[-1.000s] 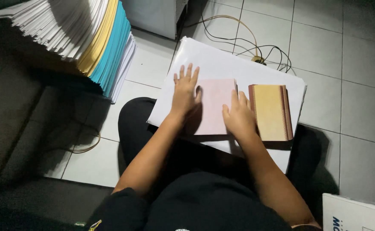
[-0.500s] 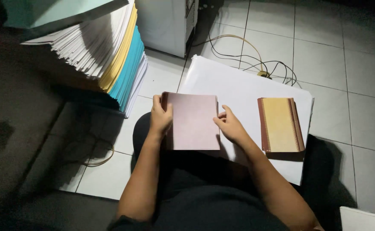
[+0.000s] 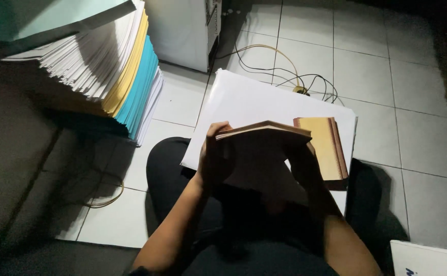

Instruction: The person sits on the floor and repeatedly opens, flips through, and closes a small pink notebook. They also handle a stack of similar notebooks, occasionally picking one up and placing it back down. The task involves checking the pages and covers of the notebooks.

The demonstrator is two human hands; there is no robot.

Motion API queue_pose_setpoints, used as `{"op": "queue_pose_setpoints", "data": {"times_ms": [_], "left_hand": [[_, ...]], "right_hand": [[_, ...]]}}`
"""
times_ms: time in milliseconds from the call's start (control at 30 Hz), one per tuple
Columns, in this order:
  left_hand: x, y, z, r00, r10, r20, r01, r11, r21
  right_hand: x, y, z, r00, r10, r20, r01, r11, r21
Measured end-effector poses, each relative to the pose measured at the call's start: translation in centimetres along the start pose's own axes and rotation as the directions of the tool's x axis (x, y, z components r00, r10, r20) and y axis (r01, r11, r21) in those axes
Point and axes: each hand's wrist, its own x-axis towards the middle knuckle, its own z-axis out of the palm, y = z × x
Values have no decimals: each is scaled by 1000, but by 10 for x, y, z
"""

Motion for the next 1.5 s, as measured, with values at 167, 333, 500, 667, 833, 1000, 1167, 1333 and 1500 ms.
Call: {"op": "queue_pose_setpoints", "data": {"times_ms": [167,333,500,667,833,1000,1167,1333,1500], "left_hand": [[5,26,-3,993,104,48,-114,931,347],[7,35,1,995,88,38,-96,919,383],[5,36,4,996,87,34,-94,909,405],[2,35,9,992,-51,-118,66,990,124],[-45,-28,14,962,-273,-21,267,953,-146],[-36,-14,12,975,-217,-41,210,968,-134],[-29,-31,6,969,-247,18,245,946,-212],[-18,-10,9,848,-520,105,528,846,-68],[-28,-10,26,638,-746,-190,770,616,168]], "right_hand": [[-27,-102,51,788,-590,-176,430,732,-528],[-42,-136,82,691,-699,182,322,72,-944],[-45,-138,84,779,-612,138,312,188,-931],[-34,-117,56,701,-713,-18,431,444,-785],[-31,-99,54,987,-140,-81,144,988,49],[-13,55,9,885,241,-398,-2,857,516],[-15,-15,20,955,265,-136,-239,954,180],[23,-7,-17,993,48,112,-27,983,-182],[46,-17,23,948,316,46,-309,945,-107]]}}
